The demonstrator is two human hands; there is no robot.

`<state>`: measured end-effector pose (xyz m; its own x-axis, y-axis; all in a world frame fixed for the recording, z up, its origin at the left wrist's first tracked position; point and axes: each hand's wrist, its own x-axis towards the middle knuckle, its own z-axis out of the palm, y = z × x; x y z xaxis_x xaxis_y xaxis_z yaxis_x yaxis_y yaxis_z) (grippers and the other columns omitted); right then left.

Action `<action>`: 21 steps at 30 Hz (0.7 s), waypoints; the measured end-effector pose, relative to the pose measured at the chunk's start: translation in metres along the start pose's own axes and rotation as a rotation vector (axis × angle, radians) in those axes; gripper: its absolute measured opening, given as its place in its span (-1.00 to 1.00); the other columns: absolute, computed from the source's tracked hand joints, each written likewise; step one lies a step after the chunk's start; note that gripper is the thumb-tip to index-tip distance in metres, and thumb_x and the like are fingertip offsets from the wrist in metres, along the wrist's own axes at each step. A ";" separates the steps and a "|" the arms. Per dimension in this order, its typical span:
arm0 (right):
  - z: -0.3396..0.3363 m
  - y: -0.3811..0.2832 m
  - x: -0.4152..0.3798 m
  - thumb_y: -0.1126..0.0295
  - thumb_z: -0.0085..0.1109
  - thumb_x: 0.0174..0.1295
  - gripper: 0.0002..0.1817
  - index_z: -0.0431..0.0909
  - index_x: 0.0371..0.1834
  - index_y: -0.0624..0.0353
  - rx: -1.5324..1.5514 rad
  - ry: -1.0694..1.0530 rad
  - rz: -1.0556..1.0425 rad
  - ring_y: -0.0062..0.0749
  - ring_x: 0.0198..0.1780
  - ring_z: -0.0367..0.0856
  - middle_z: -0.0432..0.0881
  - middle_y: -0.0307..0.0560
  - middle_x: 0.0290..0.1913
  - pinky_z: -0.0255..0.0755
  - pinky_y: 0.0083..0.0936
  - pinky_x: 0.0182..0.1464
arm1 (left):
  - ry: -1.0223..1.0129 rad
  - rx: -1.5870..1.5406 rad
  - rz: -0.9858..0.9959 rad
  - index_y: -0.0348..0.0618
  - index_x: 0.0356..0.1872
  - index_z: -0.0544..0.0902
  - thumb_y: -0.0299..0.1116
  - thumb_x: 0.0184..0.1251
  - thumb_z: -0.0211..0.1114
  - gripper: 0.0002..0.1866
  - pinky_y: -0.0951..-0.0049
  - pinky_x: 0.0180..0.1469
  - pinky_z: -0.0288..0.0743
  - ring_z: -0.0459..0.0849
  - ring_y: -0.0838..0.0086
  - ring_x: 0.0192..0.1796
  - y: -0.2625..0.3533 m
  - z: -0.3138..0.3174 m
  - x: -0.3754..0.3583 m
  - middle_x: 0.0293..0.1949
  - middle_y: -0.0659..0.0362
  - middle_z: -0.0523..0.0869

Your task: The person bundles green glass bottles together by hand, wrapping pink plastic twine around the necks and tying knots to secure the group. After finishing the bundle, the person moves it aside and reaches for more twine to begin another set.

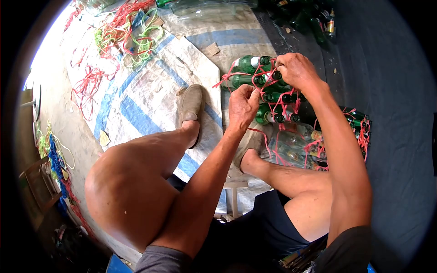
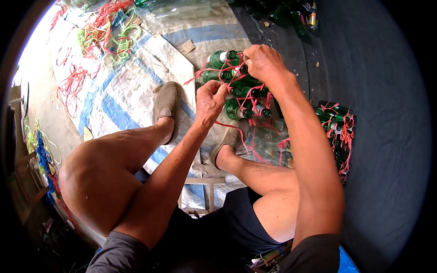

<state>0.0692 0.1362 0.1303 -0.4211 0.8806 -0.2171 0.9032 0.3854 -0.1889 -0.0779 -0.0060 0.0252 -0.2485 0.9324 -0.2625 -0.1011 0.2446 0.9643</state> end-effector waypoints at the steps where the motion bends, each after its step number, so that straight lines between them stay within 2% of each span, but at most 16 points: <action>1: -0.001 -0.004 0.001 0.42 0.30 0.29 -0.85 0.84 -0.18 0.11 -0.011 0.014 0.008 0.32 0.01 0.80 0.81 0.32 -0.16 0.67 0.10 0.09 | 0.002 -0.003 -0.004 -0.42 -0.22 0.75 -0.39 0.57 0.42 -0.77 0.51 -0.32 0.50 0.59 0.66 -0.37 0.001 0.000 0.000 -0.43 0.26 0.74; 4: -0.006 -0.012 0.004 0.37 0.38 0.29 -0.80 0.87 -0.07 0.07 -0.153 -0.001 0.048 0.16 0.00 0.82 0.86 0.17 -0.14 0.67 -0.03 0.09 | -0.032 -0.033 -0.059 -0.43 -0.19 0.78 -0.39 0.49 0.46 -0.78 0.44 -0.24 0.65 0.77 0.55 -0.33 0.004 -0.003 0.001 -0.38 0.10 0.86; 7: -0.007 -0.006 0.005 0.43 0.39 0.22 -0.83 0.88 -0.15 0.04 -0.002 -0.024 0.085 0.25 0.04 0.83 0.85 0.25 -0.11 0.69 0.05 0.17 | -0.042 -0.008 -0.040 -0.43 -0.18 0.80 -0.39 0.52 0.44 -0.78 0.51 -0.31 0.51 0.61 0.66 -0.36 0.005 -0.008 0.002 -0.40 0.24 0.78; 11: 0.001 -0.003 0.000 0.39 0.46 0.20 -0.85 0.89 -0.17 0.02 0.095 0.033 0.186 0.23 0.03 0.83 0.85 0.21 -0.11 0.71 0.01 0.15 | -0.063 -0.030 -0.057 -0.44 -0.21 0.81 -0.33 0.50 0.49 -0.73 0.54 -0.29 0.51 0.62 0.66 -0.34 0.004 -0.017 0.002 -0.39 0.27 0.78; 12: 0.004 -0.001 -0.001 0.39 0.46 0.20 -0.85 0.89 -0.18 0.02 0.122 0.053 0.201 0.23 0.02 0.83 0.85 0.20 -0.11 0.71 0.00 0.15 | -0.066 0.014 -0.068 -0.43 -0.20 0.81 -0.39 0.49 0.46 -0.78 0.48 -0.30 0.59 0.70 0.61 -0.38 0.002 -0.018 0.003 -0.42 0.15 0.83; 13: 0.007 0.000 -0.003 0.38 0.46 0.20 -0.86 0.89 -0.19 0.02 0.149 0.073 0.215 0.23 0.01 0.83 0.86 0.18 -0.12 0.72 -0.01 0.14 | -0.065 0.009 -0.065 -0.42 -0.19 0.81 -0.39 0.48 0.46 -0.78 0.48 -0.31 0.58 0.69 0.61 -0.39 0.001 -0.020 0.003 -0.43 0.16 0.83; 17: 0.016 0.005 -0.029 0.35 0.37 0.28 -0.85 0.86 -0.16 0.08 0.364 0.309 0.185 0.22 -0.03 0.83 0.84 0.19 -0.14 0.70 -0.05 0.03 | -0.066 0.008 -0.040 -0.40 -0.14 0.81 -0.36 0.47 0.48 -0.77 0.50 -0.31 0.54 0.66 0.63 -0.38 -0.002 -0.024 0.005 -0.41 0.21 0.81; 19: 0.016 -0.013 -0.050 0.31 0.35 0.34 -0.82 0.83 -0.15 0.14 0.411 0.442 0.299 0.20 -0.07 0.83 0.84 0.19 -0.15 0.67 -0.03 -0.01 | -0.086 0.073 -0.031 -0.43 -0.08 0.81 -0.34 0.50 0.51 -0.74 0.55 -0.23 0.54 0.66 0.66 -0.29 0.000 -0.026 0.006 -0.32 0.26 0.81; 21: 0.022 -0.038 -0.076 0.28 0.37 0.36 -0.80 0.83 -0.14 0.15 0.466 0.470 0.367 0.19 -0.10 0.83 0.84 0.18 -0.15 0.66 -0.02 -0.02 | -0.089 0.047 -0.028 -0.42 -0.08 0.81 -0.34 0.50 0.51 -0.74 0.55 -0.23 0.55 0.67 0.66 -0.29 -0.001 -0.027 0.007 -0.32 0.26 0.81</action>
<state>0.0652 0.0486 0.1324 0.0737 0.9950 0.0679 0.8062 -0.0194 -0.5914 -0.1058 -0.0068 0.0211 -0.1594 0.9446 -0.2871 -0.0606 0.2809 0.9578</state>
